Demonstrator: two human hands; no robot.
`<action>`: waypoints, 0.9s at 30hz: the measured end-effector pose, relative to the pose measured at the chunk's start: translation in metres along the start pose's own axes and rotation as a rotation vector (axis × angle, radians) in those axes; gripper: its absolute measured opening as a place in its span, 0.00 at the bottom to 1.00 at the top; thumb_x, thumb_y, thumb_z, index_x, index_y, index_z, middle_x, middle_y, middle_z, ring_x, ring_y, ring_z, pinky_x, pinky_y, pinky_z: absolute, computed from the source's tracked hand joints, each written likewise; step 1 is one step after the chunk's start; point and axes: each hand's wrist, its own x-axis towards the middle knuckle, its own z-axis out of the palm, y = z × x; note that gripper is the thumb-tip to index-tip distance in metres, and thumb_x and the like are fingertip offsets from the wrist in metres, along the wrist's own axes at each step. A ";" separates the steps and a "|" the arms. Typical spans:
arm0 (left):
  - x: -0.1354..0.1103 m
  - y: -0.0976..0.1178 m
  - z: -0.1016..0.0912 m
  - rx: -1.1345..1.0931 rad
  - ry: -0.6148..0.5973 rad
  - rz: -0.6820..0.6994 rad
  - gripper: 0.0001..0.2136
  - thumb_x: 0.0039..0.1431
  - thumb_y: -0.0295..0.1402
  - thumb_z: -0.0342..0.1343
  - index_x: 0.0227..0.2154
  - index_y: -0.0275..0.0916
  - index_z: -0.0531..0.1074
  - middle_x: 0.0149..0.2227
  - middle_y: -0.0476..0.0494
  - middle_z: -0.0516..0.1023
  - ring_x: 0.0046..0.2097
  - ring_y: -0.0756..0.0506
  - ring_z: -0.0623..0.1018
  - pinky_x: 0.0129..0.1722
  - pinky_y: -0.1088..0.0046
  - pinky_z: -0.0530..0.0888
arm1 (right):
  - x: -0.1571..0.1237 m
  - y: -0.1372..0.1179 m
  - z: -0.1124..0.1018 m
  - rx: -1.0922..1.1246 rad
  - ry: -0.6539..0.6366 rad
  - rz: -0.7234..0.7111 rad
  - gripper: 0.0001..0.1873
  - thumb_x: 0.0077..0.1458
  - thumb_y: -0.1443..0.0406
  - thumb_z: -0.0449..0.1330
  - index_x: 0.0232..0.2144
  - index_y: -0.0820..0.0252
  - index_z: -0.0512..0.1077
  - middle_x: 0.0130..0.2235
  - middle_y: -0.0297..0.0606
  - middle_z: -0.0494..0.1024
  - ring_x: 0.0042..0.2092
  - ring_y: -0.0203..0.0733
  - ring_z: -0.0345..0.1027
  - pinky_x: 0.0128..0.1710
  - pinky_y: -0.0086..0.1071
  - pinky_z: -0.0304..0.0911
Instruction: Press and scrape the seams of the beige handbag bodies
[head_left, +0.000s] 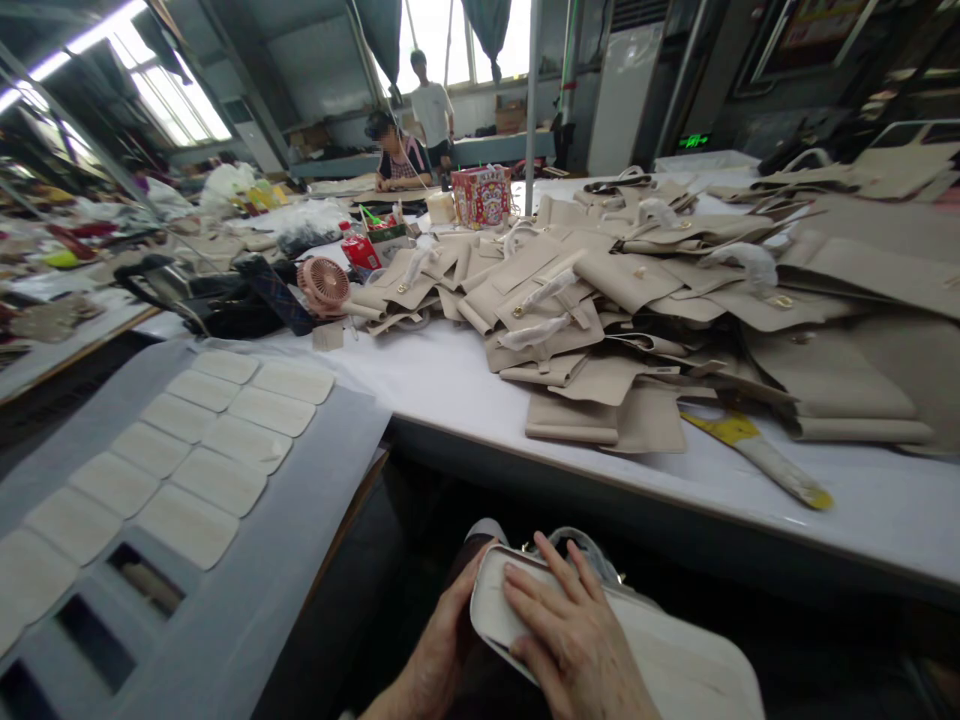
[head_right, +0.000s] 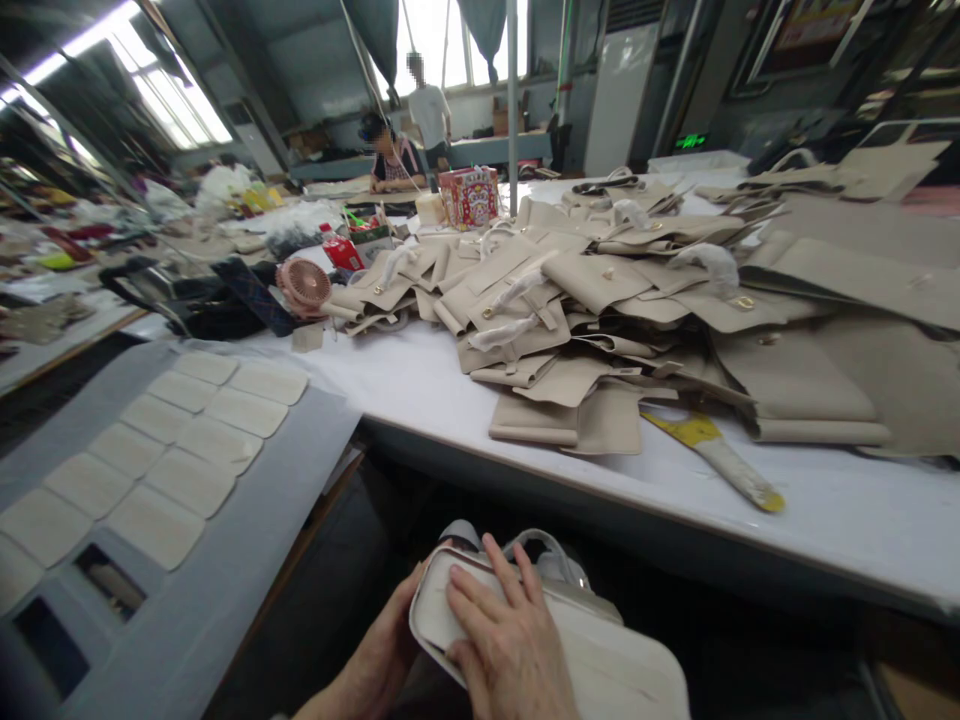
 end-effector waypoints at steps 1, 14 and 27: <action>0.000 0.001 0.000 0.024 -0.001 0.021 0.23 0.61 0.42 0.57 0.57 0.40 0.72 0.64 0.45 0.67 0.68 0.37 0.58 0.70 0.57 0.52 | 0.000 0.000 0.001 -0.015 0.008 -0.004 0.22 0.65 0.63 0.52 0.60 0.50 0.65 0.65 0.19 0.60 0.69 0.60 0.46 0.61 0.66 0.57; -0.001 0.022 0.015 0.158 -0.046 0.028 0.23 0.58 0.45 0.60 0.54 0.42 0.75 0.62 0.43 0.70 0.67 0.34 0.61 0.70 0.54 0.50 | -0.001 0.003 0.011 -0.193 0.173 -0.073 0.25 0.61 0.61 0.57 0.61 0.51 0.65 0.64 0.21 0.64 0.66 0.63 0.53 0.65 0.61 0.39; 0.012 0.020 0.011 0.312 -0.075 0.012 0.22 0.63 0.43 0.56 0.55 0.38 0.71 0.59 0.37 0.73 0.60 0.36 0.71 0.64 0.56 0.62 | 0.004 0.004 0.005 -0.146 0.230 -0.108 0.24 0.56 0.65 0.60 0.56 0.54 0.71 0.61 0.20 0.69 0.64 0.57 0.54 0.68 0.52 0.20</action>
